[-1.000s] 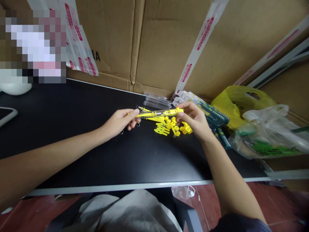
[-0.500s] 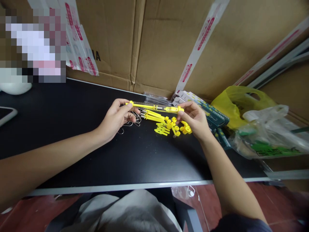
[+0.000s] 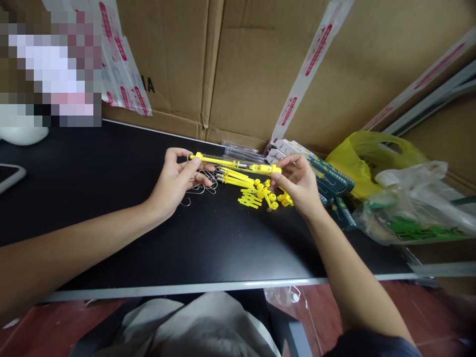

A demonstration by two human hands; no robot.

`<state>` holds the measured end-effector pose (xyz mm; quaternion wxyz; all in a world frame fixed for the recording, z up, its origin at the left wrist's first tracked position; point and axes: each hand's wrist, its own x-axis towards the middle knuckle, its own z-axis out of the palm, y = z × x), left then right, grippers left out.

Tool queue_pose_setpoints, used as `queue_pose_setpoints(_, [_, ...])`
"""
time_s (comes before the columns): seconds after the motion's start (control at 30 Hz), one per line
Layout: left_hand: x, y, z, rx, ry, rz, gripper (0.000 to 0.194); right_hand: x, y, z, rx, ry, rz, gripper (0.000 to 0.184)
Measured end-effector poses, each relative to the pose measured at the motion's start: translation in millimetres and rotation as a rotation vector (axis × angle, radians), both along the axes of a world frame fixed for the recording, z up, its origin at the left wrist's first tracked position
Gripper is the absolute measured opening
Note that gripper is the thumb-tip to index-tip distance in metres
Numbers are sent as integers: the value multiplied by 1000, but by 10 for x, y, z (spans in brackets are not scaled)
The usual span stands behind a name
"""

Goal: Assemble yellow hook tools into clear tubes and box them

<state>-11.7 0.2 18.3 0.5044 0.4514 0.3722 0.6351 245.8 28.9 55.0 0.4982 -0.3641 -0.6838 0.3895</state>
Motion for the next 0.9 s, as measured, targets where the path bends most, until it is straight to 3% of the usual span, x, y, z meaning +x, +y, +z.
queue_pose_setpoints(0.3, [1,-10,19,-55,25,21,20,-36,-4,-12,31,-2,-38,45])
queue_pose_setpoints(0.57, [-3,8,12,-109,-72,39,23,-59,-43,-25,84,-21,-73,49])
queue_pose_setpoints(0.9, [5,2,48,-122,-143,29,17,-91,-59,-108,95,75,-109,41])
